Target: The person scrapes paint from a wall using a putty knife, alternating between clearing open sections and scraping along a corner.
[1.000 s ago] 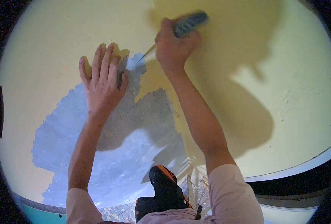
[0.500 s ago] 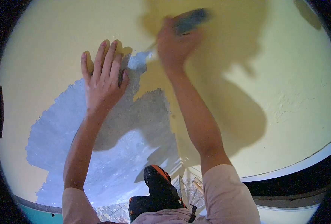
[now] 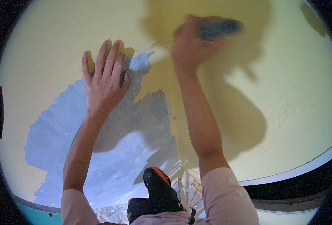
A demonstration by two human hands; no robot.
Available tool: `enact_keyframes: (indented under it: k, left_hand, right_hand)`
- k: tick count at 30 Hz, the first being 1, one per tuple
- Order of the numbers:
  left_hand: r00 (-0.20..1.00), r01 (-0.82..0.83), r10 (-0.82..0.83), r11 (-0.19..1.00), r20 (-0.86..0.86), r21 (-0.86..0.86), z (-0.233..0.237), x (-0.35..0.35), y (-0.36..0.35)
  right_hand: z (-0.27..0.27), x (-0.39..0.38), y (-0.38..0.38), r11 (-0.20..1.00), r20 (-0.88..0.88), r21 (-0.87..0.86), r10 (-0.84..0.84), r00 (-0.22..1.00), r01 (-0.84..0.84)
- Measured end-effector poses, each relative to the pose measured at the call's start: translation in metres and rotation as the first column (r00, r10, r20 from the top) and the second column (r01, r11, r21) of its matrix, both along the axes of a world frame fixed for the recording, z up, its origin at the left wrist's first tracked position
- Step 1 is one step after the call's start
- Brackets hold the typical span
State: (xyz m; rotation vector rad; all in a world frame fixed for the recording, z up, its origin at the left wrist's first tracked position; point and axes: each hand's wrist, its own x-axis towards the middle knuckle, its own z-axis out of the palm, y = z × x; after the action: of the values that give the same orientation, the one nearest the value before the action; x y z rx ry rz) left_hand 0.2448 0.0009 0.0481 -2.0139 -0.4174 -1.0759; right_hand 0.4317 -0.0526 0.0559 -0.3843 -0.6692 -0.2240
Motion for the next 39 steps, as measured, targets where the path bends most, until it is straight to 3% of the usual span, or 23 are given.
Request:
enact_keyframes:
  k: [3, 4, 6, 8, 10, 11, 12, 14, 15, 16, 18, 19, 22, 26, 27, 28, 29, 30, 31, 34, 35, 37, 39]
  left_hand:
    - [1.000, -0.003, 0.003, 1.000, 0.016, 0.019, 0.002, 0.000, -0.001]
    - [1.000, 0.002, -0.002, 1.000, 0.019, 0.021, 0.002, 0.001, 0.000]
    - [1.000, 0.008, -0.008, 1.000, 0.004, 0.025, 0.001, 0.002, 0.001]
    - [1.000, -0.016, 0.016, 1.000, 0.002, -0.001, 0.001, 0.001, -0.001]
    - [0.999, -0.026, 0.026, 1.000, -0.021, -0.014, 0.000, 0.000, -0.003]
    - [0.999, -0.043, 0.042, 0.999, -0.030, -0.016, 0.001, 0.000, -0.002]
    - [0.999, -0.046, 0.046, 0.999, -0.019, -0.018, 0.000, 0.001, -0.001]
    - [1.000, -0.020, 0.020, 1.000, -0.012, -0.019, -0.001, 0.001, 0.000]
    - [1.000, -0.022, 0.022, 1.000, -0.019, -0.022, -0.001, 0.001, 0.000]
    - [0.999, -0.037, 0.036, 0.999, -0.026, -0.028, 0.000, 0.000, -0.001]
    - [0.999, -0.044, 0.043, 0.999, -0.029, -0.028, 0.000, 0.000, -0.002]
    - [0.999, -0.034, 0.034, 0.999, -0.025, -0.021, 0.001, 0.001, 0.000]
    - [1.000, -0.025, 0.025, 1.000, -0.019, -0.013, 0.000, 0.000, 0.001]
    - [1.000, -0.018, 0.017, 1.000, -0.023, -0.004, -0.001, 0.000, 0.001]
    - [1.000, -0.014, 0.014, 1.000, -0.021, -0.005, -0.001, 0.000, 0.001]
    - [0.999, -0.022, 0.022, 1.000, -0.026, -0.011, 0.000, 0.000, 0.001]
    - [0.999, -0.030, 0.029, 0.999, -0.031, -0.016, 0.000, 0.000, 0.000]
    - [0.999, -0.025, 0.025, 1.000, -0.030, -0.018, -0.001, 0.000, 0.000]
    - [0.999, -0.026, 0.025, 0.999, -0.029, -0.023, 0.000, 0.000, -0.001]
    - [0.999, -0.026, 0.025, 0.999, -0.031, -0.030, 0.000, -0.001, 0.000]
    - [0.999, -0.028, 0.027, 0.999, -0.031, -0.032, 0.000, -0.001, 0.000]
    - [0.999, -0.025, 0.024, 0.999, -0.028, -0.027, 0.000, -0.001, 0.001]
    - [0.999, -0.019, 0.019, 0.999, -0.026, -0.030, -0.001, -0.001, 0.000]
  right_hand:
    - [-0.001, -0.002, 0.008, 0.902, 0.155, -0.141, -0.386, 0.909, 0.407]
    - [0.004, 0.002, 0.000, 0.904, 0.167, -0.131, -0.385, 0.908, 0.407]
    - [0.033, -0.017, -0.045, 0.994, 0.000, 0.103, -0.035, 0.999, 0.035]
    - [0.022, -0.015, -0.022, 0.992, -0.050, 0.112, -0.057, 0.997, 0.063]
    - [-0.017, 0.014, 0.028, 0.843, 0.209, -0.143, -0.487, 0.848, 0.519]
    - [0.015, -0.026, -0.015, 0.985, -0.159, -0.172, -0.053, 0.986, 0.026]
    - [0.024, -0.022, -0.027, 0.985, -0.148, -0.173, -0.050, 0.988, 0.024]
    - [0.026, -0.002, -0.050, 0.944, 0.202, 0.264, 0.149, 0.968, -0.200]
    - [0.021, -0.002, -0.028, 0.871, 0.101, -0.090, -0.474, 0.874, 0.483]
    - [0.010, -0.004, -0.017, 0.870, 0.097, -0.103, -0.474, 0.875, 0.483]
    - [0.008, -0.027, -0.010, 0.995, 0.114, -0.093, -0.021, 0.993, 0.032]
    - [0.015, -0.026, -0.020, 0.995, 0.020, -0.007, 0.102, 0.995, -0.102]
    - [0.035, -0.014, -0.038, 0.944, -0.008, 0.077, 0.324, 0.946, -0.322]
    - [0.071, -0.046, -0.049, 0.927, 0.082, 0.073, 0.362, 0.929, -0.368]
    - [0.088, -0.053, -0.042, 0.995, -0.136, -0.045, 0.079, 0.988, -0.086]
    - [0.097, -0.055, -0.038, 0.961, -0.303, -0.215, -0.235, 0.923, 0.174]
    - [0.093, -0.053, -0.045, 0.960, -0.301, -0.215, -0.240, 0.923, 0.179]
    - [0.086, -0.049, -0.061, 0.996, -0.048, -0.085, -0.028, 0.998, 0.023]
    - [0.081, -0.042, -0.072, 0.986, 0.233, 0.000, 0.161, 0.959, -0.165]
    - [0.085, -0.014, -0.083, 0.960, 0.342, 0.046, 0.244, 0.908, -0.275]
    - [0.084, -0.014, -0.080, 0.960, 0.343, 0.045, 0.244, 0.907, -0.275]
    - [0.076, -0.016, -0.071, 0.949, 0.132, 0.164, 0.250, 0.959, -0.270]
    - [0.067, -0.021, -0.043, 0.972, 0.080, 0.097, 0.209, 0.975, -0.216]
